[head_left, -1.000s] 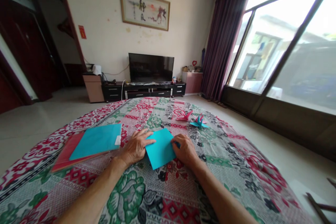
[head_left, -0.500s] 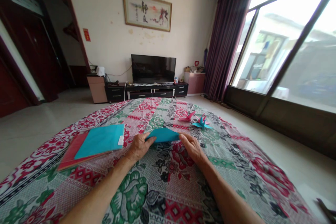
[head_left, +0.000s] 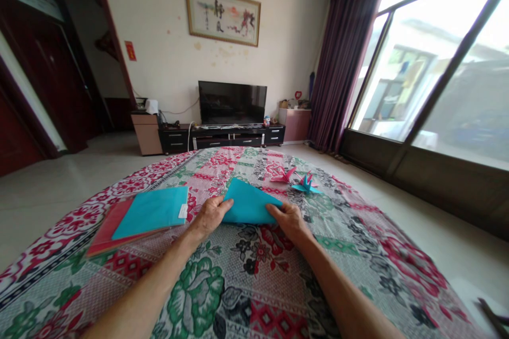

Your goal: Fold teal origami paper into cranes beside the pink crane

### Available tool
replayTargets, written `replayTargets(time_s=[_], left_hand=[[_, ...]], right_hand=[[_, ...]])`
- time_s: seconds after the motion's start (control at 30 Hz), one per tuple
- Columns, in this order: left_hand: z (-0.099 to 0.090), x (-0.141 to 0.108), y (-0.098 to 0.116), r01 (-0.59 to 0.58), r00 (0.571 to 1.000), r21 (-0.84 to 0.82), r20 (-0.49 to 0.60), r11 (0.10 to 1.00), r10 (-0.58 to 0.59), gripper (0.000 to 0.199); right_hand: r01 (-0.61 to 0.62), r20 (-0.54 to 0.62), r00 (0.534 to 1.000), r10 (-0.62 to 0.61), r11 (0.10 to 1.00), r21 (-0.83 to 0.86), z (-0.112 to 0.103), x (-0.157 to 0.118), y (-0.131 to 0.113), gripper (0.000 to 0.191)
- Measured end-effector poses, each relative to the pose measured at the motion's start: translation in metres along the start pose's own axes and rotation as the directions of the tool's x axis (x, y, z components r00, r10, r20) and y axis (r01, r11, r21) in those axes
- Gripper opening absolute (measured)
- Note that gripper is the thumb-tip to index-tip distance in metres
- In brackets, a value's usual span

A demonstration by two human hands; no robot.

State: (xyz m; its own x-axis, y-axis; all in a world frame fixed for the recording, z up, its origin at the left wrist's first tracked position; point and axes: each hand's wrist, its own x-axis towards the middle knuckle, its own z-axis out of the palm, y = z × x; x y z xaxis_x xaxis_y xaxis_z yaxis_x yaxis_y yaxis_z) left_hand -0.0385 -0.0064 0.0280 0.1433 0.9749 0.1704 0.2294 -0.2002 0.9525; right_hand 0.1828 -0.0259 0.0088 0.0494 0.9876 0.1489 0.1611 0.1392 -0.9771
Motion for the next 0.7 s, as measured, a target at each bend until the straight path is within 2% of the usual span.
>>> replayTargets(time_s=[0.07, 0.17, 0.27, 0.4, 0.5, 0.7], left_hand=[[0.001, -0.001, 0.004, 0.074, 0.996, -0.121, 0.047, 0.99, -0.069, 0.032], [0.001, -0.003, 0.009, 0.185, 0.98, -0.282, 0.118, 0.941, -0.158, 0.037], [-0.002, -0.002, 0.012, 0.267, 0.962, -0.364, 0.16, 0.893, -0.222, 0.039], [-0.004, -0.001, 0.014, 0.33, 0.939, -0.383, 0.224, 0.863, -0.26, 0.038], [-0.005, 0.0, 0.013, 0.339, 0.936, -0.373, 0.223, 0.864, -0.272, 0.038], [-0.008, 0.001, 0.01, 0.336, 0.937, -0.355, 0.218, 0.872, -0.272, 0.033]], right_hand=[[-0.026, 0.006, 1.0, 0.025, 0.994, 0.105, -0.001, -0.001, -0.003, 0.033], [-0.059, 0.08, 0.996, 0.039, 0.962, 0.265, -0.001, -0.002, -0.004, 0.035], [-0.119, 0.127, 0.989, 0.082, 0.939, 0.322, 0.0, -0.001, -0.002, 0.035], [-0.172, 0.064, 0.985, 0.16, 0.935, 0.31, 0.003, 0.001, 0.0, 0.037], [-0.184, 0.045, 0.983, 0.18, 0.923, 0.337, 0.005, 0.001, -0.001, 0.038], [-0.183, 0.071, 0.983, 0.168, 0.91, 0.371, 0.003, 0.002, 0.002, 0.034]])
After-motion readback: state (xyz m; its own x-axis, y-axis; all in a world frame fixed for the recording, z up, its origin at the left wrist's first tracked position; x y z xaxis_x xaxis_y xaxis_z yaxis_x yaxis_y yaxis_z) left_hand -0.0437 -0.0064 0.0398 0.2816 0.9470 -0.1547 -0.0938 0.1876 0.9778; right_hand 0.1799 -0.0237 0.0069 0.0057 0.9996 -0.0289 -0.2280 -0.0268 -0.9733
